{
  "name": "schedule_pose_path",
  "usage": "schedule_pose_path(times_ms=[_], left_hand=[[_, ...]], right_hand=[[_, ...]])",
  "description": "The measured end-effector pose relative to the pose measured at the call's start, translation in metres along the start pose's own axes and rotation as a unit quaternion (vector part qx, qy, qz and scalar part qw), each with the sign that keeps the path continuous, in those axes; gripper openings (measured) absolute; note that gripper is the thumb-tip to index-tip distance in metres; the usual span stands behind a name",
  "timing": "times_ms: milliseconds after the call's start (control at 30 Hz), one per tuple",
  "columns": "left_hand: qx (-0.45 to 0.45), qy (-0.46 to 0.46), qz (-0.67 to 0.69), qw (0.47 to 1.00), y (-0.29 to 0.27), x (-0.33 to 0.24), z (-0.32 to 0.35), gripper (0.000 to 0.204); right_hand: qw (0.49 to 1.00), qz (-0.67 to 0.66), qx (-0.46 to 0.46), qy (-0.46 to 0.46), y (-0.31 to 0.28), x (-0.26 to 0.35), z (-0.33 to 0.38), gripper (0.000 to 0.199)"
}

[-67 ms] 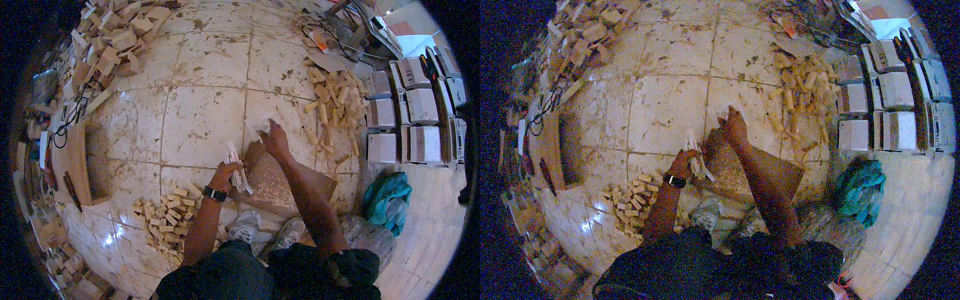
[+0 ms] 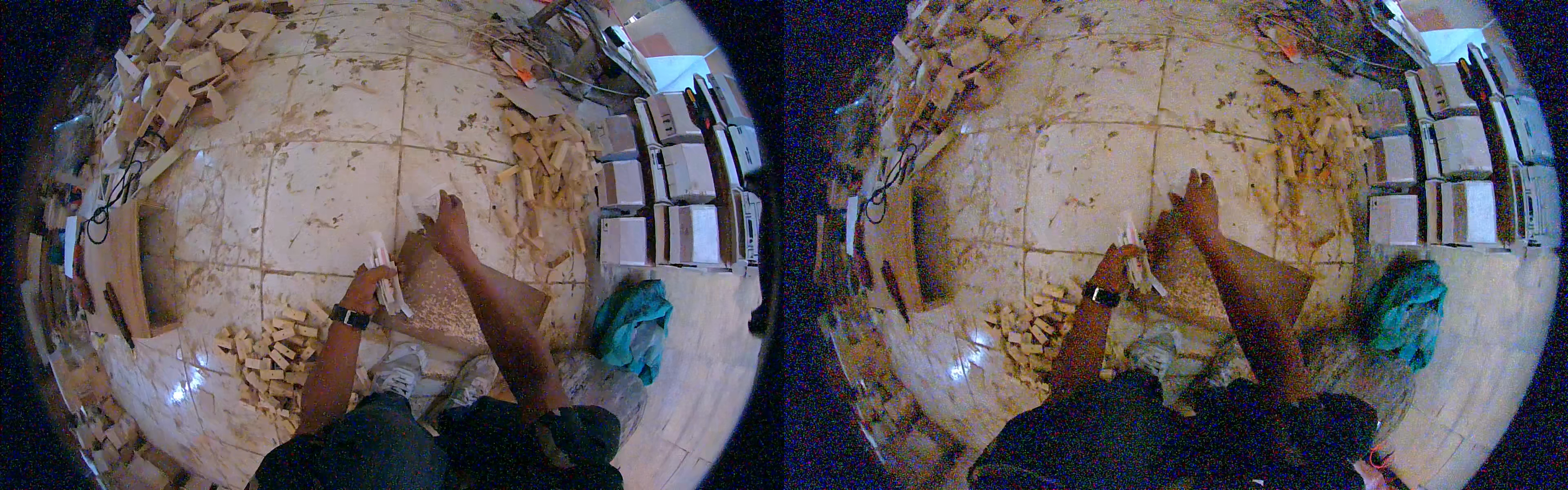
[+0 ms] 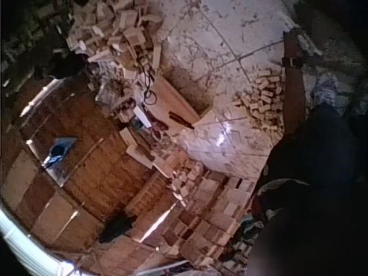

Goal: The person sorts small white wooden sticks with red markings by hand, separating them into piles on the floor and placing some into a large sack. The person repeatedly picks up sticks, inspects them, and moves them between piles and the sack.

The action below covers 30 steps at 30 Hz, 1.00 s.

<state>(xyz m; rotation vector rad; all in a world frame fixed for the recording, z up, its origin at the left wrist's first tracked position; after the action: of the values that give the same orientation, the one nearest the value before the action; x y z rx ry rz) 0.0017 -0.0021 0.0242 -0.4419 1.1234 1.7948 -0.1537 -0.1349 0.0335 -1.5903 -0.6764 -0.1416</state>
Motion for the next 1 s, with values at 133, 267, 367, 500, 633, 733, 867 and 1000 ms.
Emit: schedule_pose_path(times_ms=[133, 267, 367, 500, 633, 733, 867, 1000], left_hand=[[-0.012, -0.062, -0.052, 0.997, 0.006, -0.01, -0.003, 0.031], [-0.019, -0.07, -0.124, 0.99, 0.003, -0.008, -0.006, 0.03], [-0.024, -0.088, -0.048, 0.995, -0.002, -0.001, -0.01, 0.029], [0.03, -0.065, 0.009, 0.997, -0.007, 0.003, -0.01, 0.024], [0.016, -0.07, 0.063, 0.995, -0.007, 0.005, -0.008, 0.02], [-0.008, -0.054, 0.095, 0.994, -0.004, 0.003, -0.009, 0.021], [-0.037, -0.047, 0.096, 0.994, -0.001, -0.003, -0.008, 0.024], [0.011, -0.033, 0.172, 0.985, 0.0, -0.007, -0.008, 0.027]], right_hand=[[0.963, -0.124, 0.231, 0.063, 0.012, 0.025, 0.005, 0.037], [0.939, -0.194, 0.271, 0.085, 0.011, 0.039, 0.008, 0.037], [0.929, -0.264, 0.214, 0.144, 0.008, 0.029, 0.004, 0.036], [0.921, -0.237, 0.254, 0.18, 0.003, -0.001, -0.011, 0.034], [0.927, -0.239, 0.22, 0.187, -0.006, -0.022, -0.024, 0.035], [0.957, -0.113, 0.232, 0.132, -0.016, -0.037, -0.035, 0.036], [0.984, 0.015, 0.168, 0.054, -0.017, -0.052, -0.038, 0.031], [0.994, -0.02, 0.056, 0.088, -0.013, -0.044, -0.018, 0.026]])
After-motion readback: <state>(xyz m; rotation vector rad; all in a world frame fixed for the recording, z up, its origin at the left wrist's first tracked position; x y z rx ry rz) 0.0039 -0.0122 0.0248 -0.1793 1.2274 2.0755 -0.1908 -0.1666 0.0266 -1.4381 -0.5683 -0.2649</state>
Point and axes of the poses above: each hand's wrist, its own z-axis away from the middle knuckle, its own y-axis out of the palm, x = y × z, the point moved 1 cm from there along -z, towards the middle knuckle, and after that the axes turned 10 degrees about x, right-handed, at the moved point
